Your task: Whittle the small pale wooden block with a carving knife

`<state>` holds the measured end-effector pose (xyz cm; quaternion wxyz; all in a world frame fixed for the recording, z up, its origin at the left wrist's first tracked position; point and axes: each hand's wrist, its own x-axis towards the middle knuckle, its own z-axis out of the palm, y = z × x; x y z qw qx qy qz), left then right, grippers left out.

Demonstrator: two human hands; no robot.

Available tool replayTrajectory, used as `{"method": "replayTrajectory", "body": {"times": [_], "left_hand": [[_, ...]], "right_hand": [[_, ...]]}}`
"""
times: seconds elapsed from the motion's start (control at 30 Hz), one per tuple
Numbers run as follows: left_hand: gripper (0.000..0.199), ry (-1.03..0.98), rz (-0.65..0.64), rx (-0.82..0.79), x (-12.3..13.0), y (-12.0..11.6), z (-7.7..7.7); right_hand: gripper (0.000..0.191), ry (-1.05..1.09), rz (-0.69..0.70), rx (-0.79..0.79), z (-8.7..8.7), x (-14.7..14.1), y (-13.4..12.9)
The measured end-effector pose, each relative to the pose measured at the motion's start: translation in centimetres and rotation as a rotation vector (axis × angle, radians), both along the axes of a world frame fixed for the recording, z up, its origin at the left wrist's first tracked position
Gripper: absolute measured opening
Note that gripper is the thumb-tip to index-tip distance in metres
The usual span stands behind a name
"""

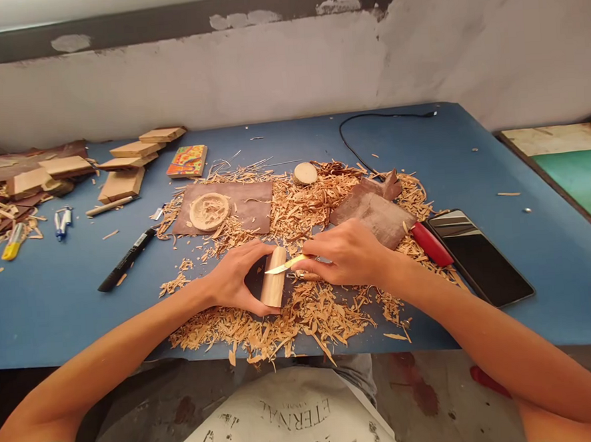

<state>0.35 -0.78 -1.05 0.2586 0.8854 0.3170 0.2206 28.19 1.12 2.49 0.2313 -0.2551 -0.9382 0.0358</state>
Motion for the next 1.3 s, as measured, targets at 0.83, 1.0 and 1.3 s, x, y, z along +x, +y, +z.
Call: {"method": "replayTrajectory", "body": {"times": [0.83,1.0,1.3], "left_hand": [[0.091,-0.001,-0.061,-0.001,-0.3,0.1,-0.3],[0.092,-0.016,-0.037,-0.002,-0.2,0.0,-0.1],[0.089,-0.023,-0.022,-0.067,-0.1,0.1,0.5]], "right_hand": [[0.043,0.038,-0.209,0.090,-0.7,1.4,1.9],[0.041,0.076,0.042,0.092,-0.6,-0.5,-0.4],[0.041,0.081,0.033,-0.088,-1.6,-0.5,0.1]]}}
